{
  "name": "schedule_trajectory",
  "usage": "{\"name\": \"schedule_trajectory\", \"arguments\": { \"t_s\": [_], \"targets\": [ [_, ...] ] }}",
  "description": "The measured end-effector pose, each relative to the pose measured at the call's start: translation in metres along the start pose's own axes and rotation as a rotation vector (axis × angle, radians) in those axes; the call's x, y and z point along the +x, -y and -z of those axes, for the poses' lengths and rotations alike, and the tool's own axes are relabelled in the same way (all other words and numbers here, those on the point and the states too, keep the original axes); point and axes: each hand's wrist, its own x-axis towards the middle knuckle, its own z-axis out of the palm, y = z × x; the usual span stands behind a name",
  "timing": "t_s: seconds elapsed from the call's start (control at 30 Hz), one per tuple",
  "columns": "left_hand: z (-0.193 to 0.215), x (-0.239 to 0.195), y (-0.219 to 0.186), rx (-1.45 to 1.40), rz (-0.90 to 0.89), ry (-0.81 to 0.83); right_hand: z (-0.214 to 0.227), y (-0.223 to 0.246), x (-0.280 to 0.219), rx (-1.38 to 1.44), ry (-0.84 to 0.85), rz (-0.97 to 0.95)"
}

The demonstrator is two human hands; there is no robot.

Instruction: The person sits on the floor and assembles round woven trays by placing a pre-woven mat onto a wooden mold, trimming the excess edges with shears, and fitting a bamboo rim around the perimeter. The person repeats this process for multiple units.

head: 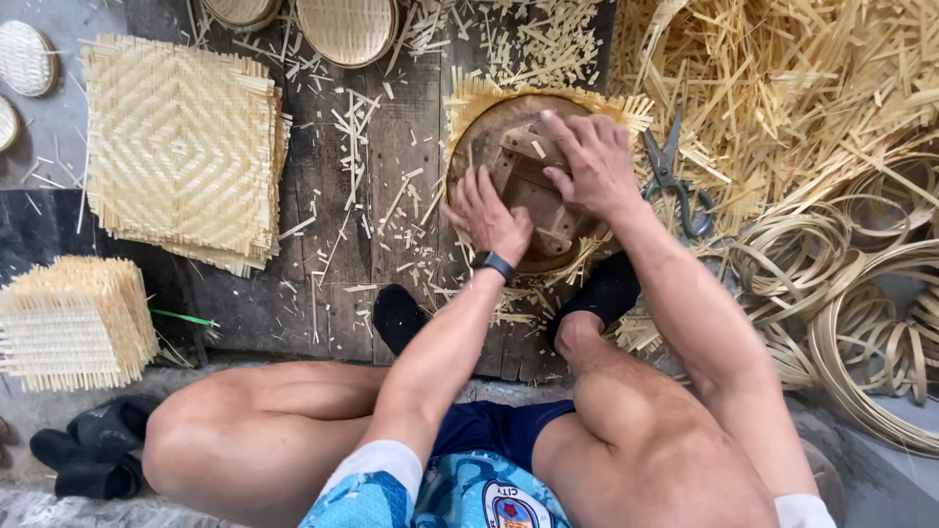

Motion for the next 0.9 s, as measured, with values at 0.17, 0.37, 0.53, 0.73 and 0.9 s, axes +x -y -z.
{"name": "schedule_trajectory", "arguments": {
  "t_s": [0.17,0.37,0.53,0.73,0.9],
  "targets": [
    [0.035,0.011,0.015,-0.103,-0.301,-0.038,0.011,0.012,-0.023,0.278,0.091,-0.064],
    [0.026,0.013,0.044,-0.009,-0.527,-0.003,-0.023,0.034,-0.066,0.342,-0.034,-0.224],
    [0.003,0.023,0.043,0.227,-0.408,0.057,-0.055,-0.014,-0.093,0.400,-0.368,-0.269],
    [-0.029,0.002,-0.026,-0.107,-0.164,0.125,-0.057,-0.104,-0.174,-0.035,-0.167,-0.838],
    [-0.037,-0.005,-0.058,-0.105,-0.185,-0.102,-0.081,-0.122,-0.197,0.464,0.389,-1.177]
  ]
}}
